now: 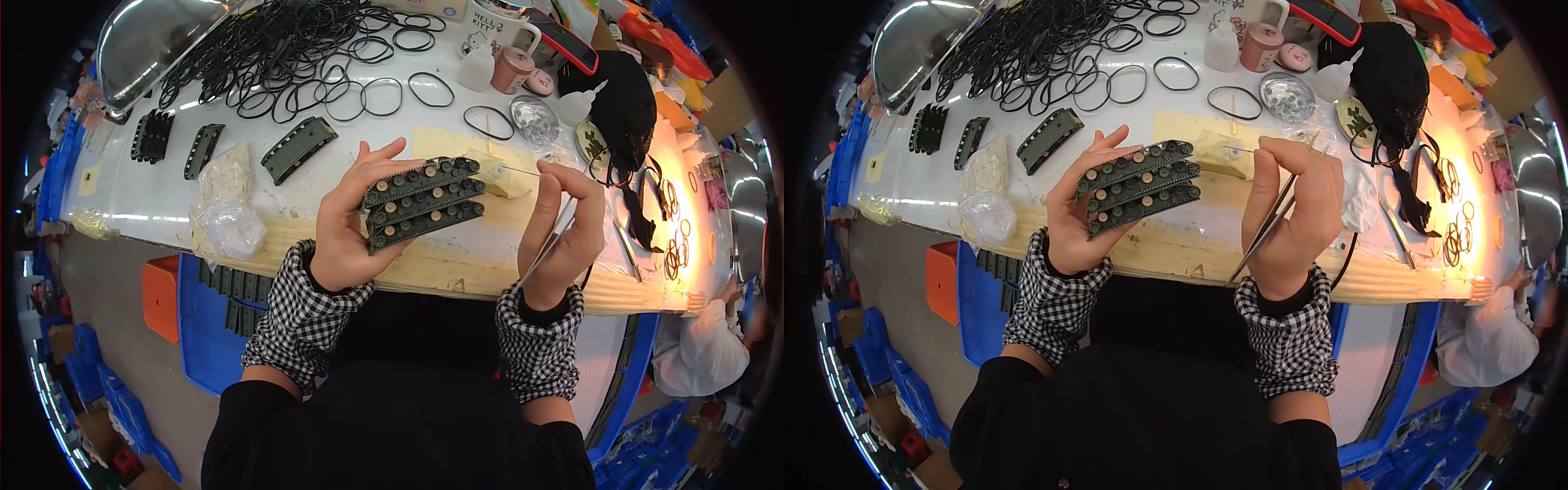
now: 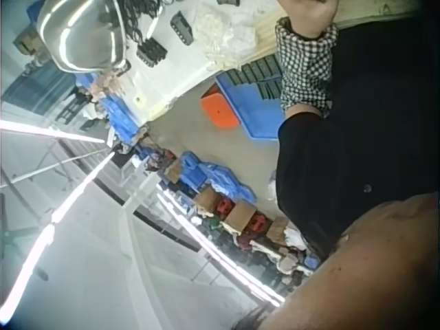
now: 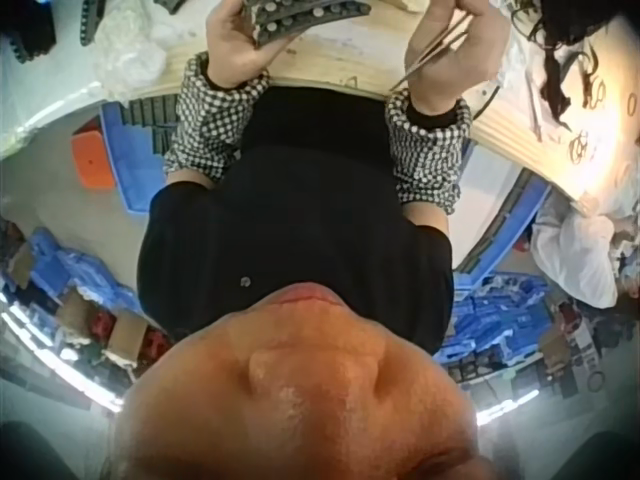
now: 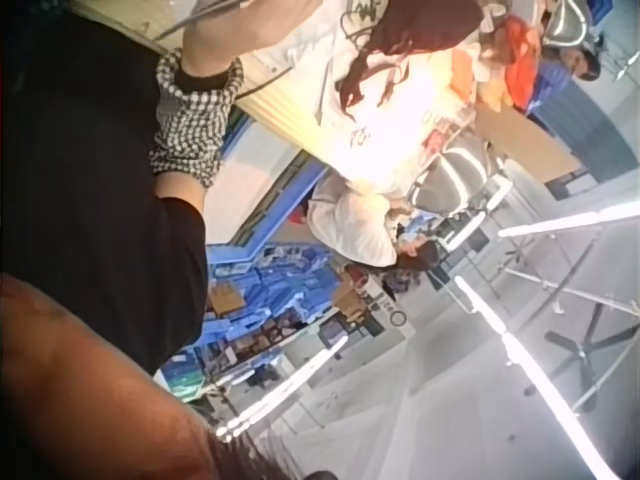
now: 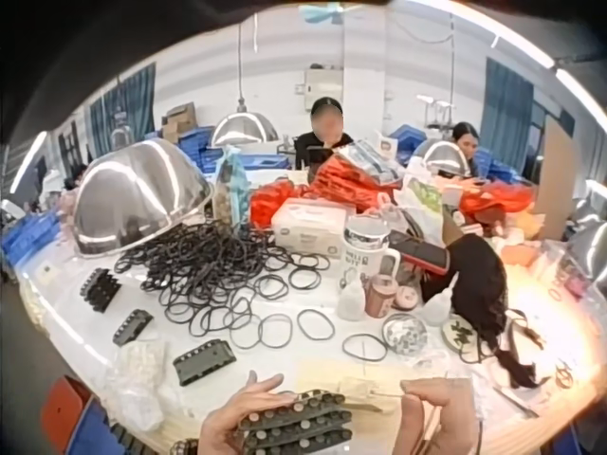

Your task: Manually assembling and preparing electronic battery packs by applying components using tweezers at a factory workbench.

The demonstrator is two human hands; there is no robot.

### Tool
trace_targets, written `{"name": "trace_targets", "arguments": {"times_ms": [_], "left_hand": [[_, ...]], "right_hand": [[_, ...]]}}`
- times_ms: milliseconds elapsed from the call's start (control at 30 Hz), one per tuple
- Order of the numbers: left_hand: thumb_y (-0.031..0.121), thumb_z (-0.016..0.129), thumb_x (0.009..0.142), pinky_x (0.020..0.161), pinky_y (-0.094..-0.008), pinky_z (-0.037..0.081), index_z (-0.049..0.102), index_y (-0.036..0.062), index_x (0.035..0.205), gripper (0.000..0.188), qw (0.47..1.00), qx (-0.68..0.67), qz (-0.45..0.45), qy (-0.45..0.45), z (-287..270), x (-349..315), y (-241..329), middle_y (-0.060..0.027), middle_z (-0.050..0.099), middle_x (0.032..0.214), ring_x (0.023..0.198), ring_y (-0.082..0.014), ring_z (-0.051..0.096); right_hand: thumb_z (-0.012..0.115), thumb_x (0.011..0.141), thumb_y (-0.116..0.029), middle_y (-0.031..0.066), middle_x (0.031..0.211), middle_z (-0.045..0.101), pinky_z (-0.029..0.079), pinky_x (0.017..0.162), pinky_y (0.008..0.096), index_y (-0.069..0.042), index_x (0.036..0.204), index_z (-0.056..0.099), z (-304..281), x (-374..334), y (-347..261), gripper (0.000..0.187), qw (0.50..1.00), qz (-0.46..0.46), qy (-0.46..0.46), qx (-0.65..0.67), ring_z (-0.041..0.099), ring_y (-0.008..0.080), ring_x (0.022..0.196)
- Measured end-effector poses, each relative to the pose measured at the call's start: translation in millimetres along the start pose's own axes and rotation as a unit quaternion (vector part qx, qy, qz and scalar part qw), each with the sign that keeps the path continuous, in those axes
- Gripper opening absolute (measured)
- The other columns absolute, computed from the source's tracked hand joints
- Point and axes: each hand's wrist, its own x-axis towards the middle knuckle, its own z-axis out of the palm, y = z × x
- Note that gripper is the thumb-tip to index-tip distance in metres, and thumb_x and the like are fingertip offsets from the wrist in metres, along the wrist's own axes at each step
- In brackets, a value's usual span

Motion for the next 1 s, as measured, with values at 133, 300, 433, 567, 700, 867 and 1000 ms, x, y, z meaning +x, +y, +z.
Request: {"name": "trace_targets", "arguments": {"times_ms": [133, 300, 433, 567, 700, 867, 1000], "left_hand": [[0.004, 0.076, 0.073, 0.117, -0.0597, 0.005, 0.057, 0.0021, 0.123, 0.053, 1.000, 0.005, -0.006, -0.019, -1.7, 0.6, 4.4, -0.0151, 0.063, 0.126, 0.138, -0.0390, 0.038], [0.005, 0.076, 0.072, 0.117, -0.0596, 0.005, 0.057, 0.0026, 0.123, 0.054, 1.000, 0.009, -0.008, -0.016, -1.2, 0.7, 4.5, -0.0143, 0.063, 0.126, 0.138, -0.0395, 0.039], [0.005, 0.076, 0.072, 0.117, -0.0597, 0.004, 0.057, 0.0028, 0.124, 0.056, 1.000, 0.014, -0.008, -0.021, -1.5, 1.1, 6.3, -0.0137, 0.063, 0.126, 0.138, -0.0398, 0.038], [0.005, 0.076, 0.071, 0.117, -0.0599, 0.003, 0.056, 0.0026, 0.124, 0.056, 1.000, 0.019, -0.011, -0.020, -1.8, 0.7, 7.1, -0.0136, 0.063, 0.126, 0.138, -0.0399, 0.038], [0.005, 0.076, 0.072, 0.117, -0.0599, 0.003, 0.057, 0.0027, 0.124, 0.056, 0.999, 0.021, -0.010, -0.024, -2.1, 0.8, 6.8, -0.0139, 0.063, 0.126, 0.138, -0.0396, 0.038], [0.007, 0.074, 0.072, 0.116, -0.0603, 0.008, 0.058, 0.0060, 0.124, 0.055, 1.000, 0.015, -0.003, -0.002, -0.7, -0.9, 2.8, -0.0091, 0.064, 0.124, 0.137, -0.0380, 0.041], [0.006, 0.074, 0.071, 0.117, -0.0599, 0.007, 0.058, 0.0061, 0.124, 0.055, 1.000, 0.007, 0.006, 0.003, -0.3, -0.8, 0.9, -0.0093, 0.063, 0.126, 0.137, -0.0374, 0.040]], "right_hand": [[0.057, 0.097, -0.005, 0.0173, 0.104, 0.067, 0.048, 0.086, 0.0299, 0.002, 0.098, 0.056, 8.5, -8.7, -19.3, 0.007, 0.962, 0.103, -0.046, 0.250, 0.064, 0.0199, 0.095], [0.055, 0.098, -0.006, 0.0190, 0.110, 0.065, 0.048, 0.089, 0.0300, 0.003, 0.100, 0.055, 16.4, -12.2, -24.0, 0.009, 0.930, 0.160, -0.076, 0.323, 0.064, 0.0201, 0.098], [0.056, 0.097, -0.006, 0.0193, 0.110, 0.065, 0.048, 0.088, 0.0300, 0.003, 0.100, 0.056, 17.9, -13.9, -21.2, 0.009, 0.945, 0.125, -0.078, 0.293, 0.064, 0.0201, 0.097], [0.057, 0.097, -0.005, 0.0193, 0.109, 0.066, 0.048, 0.089, 0.0300, 0.002, 0.101, 0.056, 18.4, -13.7, -22.4, 0.009, 0.954, 0.103, -0.086, 0.267, 0.063, 0.0200, 0.098], [0.057, 0.097, -0.005, 0.0187, 0.110, 0.066, 0.047, 0.089, 0.0307, 0.003, 0.099, 0.057, 18.1, -14.4, -22.9, 0.008, 0.953, 0.106, -0.079, 0.271, 0.063, 0.0202, 0.098], [0.058, 0.096, -0.005, 0.0185, 0.105, 0.067, 0.048, 0.088, 0.0308, 0.002, 0.095, 0.057, 11.3, -9.5, -6.0, 0.007, 0.977, 0.116, 0.004, 0.176, 0.064, 0.0202, 0.096], [0.064, 0.088, -0.002, 0.0151, 0.096, 0.068, 0.048, 0.078, 0.0364, 0.000, 0.091, 0.059, 4.8, -2.6, 14.0, 0.006, 0.994, -0.009, -0.062, -0.084, 0.063, 0.0295, 0.087]]}}
